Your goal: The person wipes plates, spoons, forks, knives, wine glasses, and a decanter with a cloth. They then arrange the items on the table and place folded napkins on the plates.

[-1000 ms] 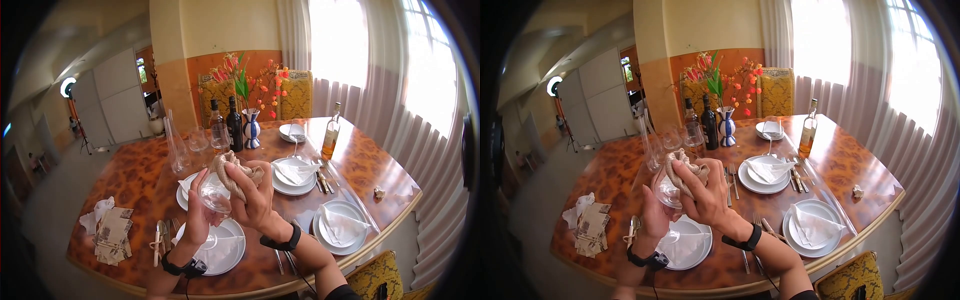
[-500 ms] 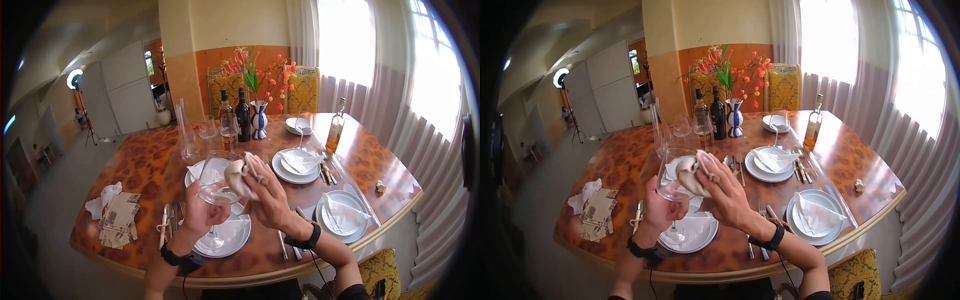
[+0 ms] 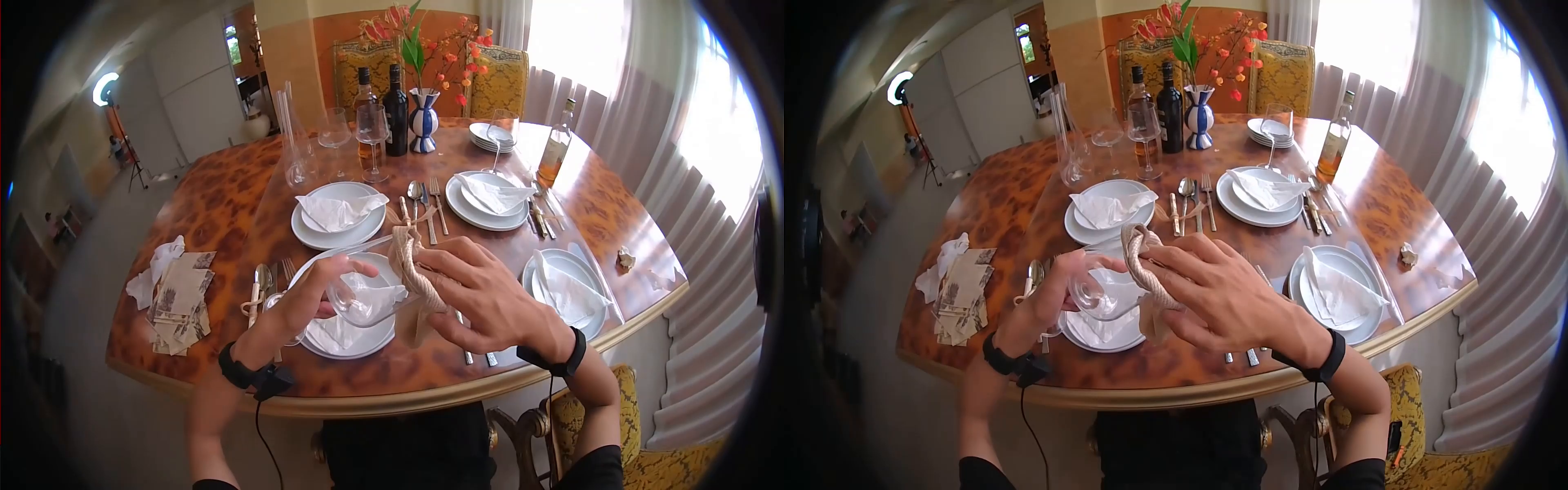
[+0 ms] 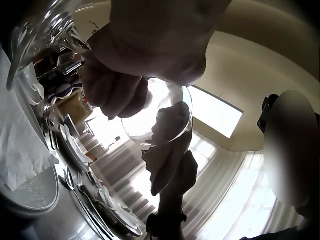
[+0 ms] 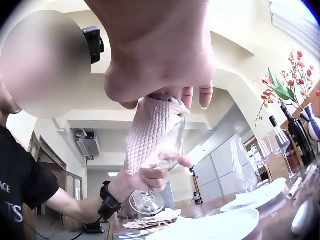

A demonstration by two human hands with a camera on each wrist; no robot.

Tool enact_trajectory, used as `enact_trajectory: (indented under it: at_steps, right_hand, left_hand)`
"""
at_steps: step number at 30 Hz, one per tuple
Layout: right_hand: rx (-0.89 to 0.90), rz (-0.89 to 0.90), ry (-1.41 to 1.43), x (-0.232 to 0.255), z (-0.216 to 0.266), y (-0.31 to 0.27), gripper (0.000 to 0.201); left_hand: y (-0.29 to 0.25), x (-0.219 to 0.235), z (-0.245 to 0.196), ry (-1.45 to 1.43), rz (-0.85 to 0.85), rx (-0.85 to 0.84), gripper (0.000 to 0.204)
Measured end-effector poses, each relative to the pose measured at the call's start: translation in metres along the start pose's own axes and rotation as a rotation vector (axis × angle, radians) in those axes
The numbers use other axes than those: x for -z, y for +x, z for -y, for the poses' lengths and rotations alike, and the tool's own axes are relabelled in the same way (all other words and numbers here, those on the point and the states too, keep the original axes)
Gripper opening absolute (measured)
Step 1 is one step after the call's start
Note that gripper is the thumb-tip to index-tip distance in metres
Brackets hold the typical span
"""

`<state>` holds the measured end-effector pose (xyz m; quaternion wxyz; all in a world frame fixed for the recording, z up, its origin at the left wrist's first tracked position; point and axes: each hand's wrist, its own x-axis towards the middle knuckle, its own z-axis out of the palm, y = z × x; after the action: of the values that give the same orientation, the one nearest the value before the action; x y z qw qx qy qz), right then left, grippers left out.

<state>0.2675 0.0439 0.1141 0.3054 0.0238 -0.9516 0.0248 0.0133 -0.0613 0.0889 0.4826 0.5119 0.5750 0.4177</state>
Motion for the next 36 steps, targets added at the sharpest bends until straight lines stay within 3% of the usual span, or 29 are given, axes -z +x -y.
enact_trajectory:
  at_steps: [1, 3, 5, 8, 9, 11, 12, 13, 14, 15, 16, 17, 19, 21, 23, 25, 27, 28, 29, 30, 31, 32, 34, 35, 36]
  right_hand:
    - [0.004, 0.004, 0.001, 0.002, 0.002, -0.005, 0.044]
    - [-0.080, 0.189, -0.040, 0.003, 0.005, -0.015, 0.043]
    - [-0.069, 0.121, -0.018, -0.001, 0.005, -0.021, 0.040]
    - [-0.128, -0.120, 0.186, -0.003, 0.004, -0.026, 0.035]
    - [-0.137, -0.116, 0.186, -0.006, 0.004, -0.027, 0.035]
    - [-0.085, -0.214, 0.134, -0.011, 0.003, -0.028, 0.031]
    - [-0.143, -0.155, 0.214, -0.015, 0.008, -0.031, 0.026]
    - [-0.141, -0.153, 0.217, -0.013, 0.007, -0.031, 0.026]
    - [-0.144, -0.025, 0.318, -0.009, 0.006, -0.033, 0.028]
    - [-0.149, 0.101, 0.419, -0.005, 0.006, -0.032, 0.032]
    - [-0.169, 0.154, 0.608, -0.001, 0.007, -0.029, 0.047]
    - [-0.170, 0.156, 0.613, -0.002, 0.007, -0.030, 0.047]
    - [-0.064, 0.308, 0.386, -0.002, 0.007, -0.029, 0.059]
    - [-0.098, 0.286, 0.373, -0.010, 0.014, -0.027, 0.057]
    - [-0.037, 0.382, 0.364, -0.021, 0.011, -0.030, 0.054]
    - [-0.043, 0.338, 0.384, -0.027, 0.013, -0.032, 0.044]
    - [-0.123, 0.363, 0.425, -0.030, 0.014, -0.032, 0.036]
    - [-0.127, 0.363, 0.422, -0.032, 0.015, -0.035, 0.036]
    - [-0.307, 0.329, 0.536, -0.034, 0.015, -0.038, 0.033]
    - [-0.487, 0.293, 0.648, -0.034, 0.016, -0.038, 0.031]
    - [-0.490, 0.295, 0.644, -0.031, 0.019, -0.036, 0.031]
    - [-0.850, 0.203, 0.967, -0.026, 0.025, -0.032, 0.032]
    - [-1.055, 0.143, 1.170, -0.027, 0.025, -0.034, 0.034]
    - [-1.161, 0.096, 1.265, -0.027, 0.025, -0.036, 0.036]
    - [-0.810, 0.083, 1.064, -0.034, 0.020, -0.041, 0.037]
  left_hand:
    - [0.002, -0.001, 0.002, 0.021, 0.002, -0.035, 0.073]
    - [0.004, -0.004, 0.009, 0.003, 0.020, -0.018, 0.071]
    - [0.007, -0.005, 0.011, -0.015, 0.045, 0.001, 0.069]
    - [0.013, -0.006, 0.009, 0.152, 0.193, 0.007, 0.063]
    - [0.012, -0.012, 0.006, 0.148, 0.201, 0.010, 0.063]
    - [0.008, -0.027, -0.003, 0.115, 0.060, -0.003, 0.064]
    - [0.014, -0.027, 0.002, 0.113, 0.059, -0.002, 0.064]
    - [0.024, -0.025, 0.011, 0.095, 0.175, -0.136, 0.066]
    - [0.029, -0.024, 0.017, 0.077, 0.290, -0.269, 0.068]
    - [0.026, -0.025, 0.016, 0.075, 0.289, -0.263, 0.068]
    - [0.019, -0.026, 0.012, 0.045, 0.226, -0.166, 0.070]
    - [0.015, -0.027, 0.010, 0.014, 0.162, -0.070, 0.071]
    - [0.017, -0.025, 0.011, 0.025, 0.221, -0.063, 0.071]
    - [0.014, -0.028, 0.004, 0.053, 0.235, 0.100, 0.071]
    - [0.011, -0.031, 0.000, 0.052, 0.266, 0.119, 0.070]
    - [0.008, -0.039, 0.001, -0.004, 0.182, 0.251, 0.068]
    - [0.012, -0.035, 0.006, -0.036, 0.290, 0.287, 0.072]
    - [0.012, -0.036, 0.006, -0.009, 0.242, 0.183, 0.075]
    - [0.011, -0.038, 0.007, 0.016, 0.194, 0.079, 0.080]
    - [0.010, -0.040, 0.013, 0.121, 0.125, -0.151, 0.087]
    - [0.005, -0.044, 0.016, 0.117, 0.128, -0.154, 0.087]
    - [-0.002, -0.048, 0.017, 0.393, 0.002, -0.374, 0.089]
    - [0.001, -0.057, 0.025, 0.808, -0.231, -0.787, 0.094]
    - [-0.001, -0.057, 0.025, 0.803, -0.229, -0.790, 0.094]
    - [-0.006, -0.056, 0.024, 0.807, -0.216, -0.716, 0.092]
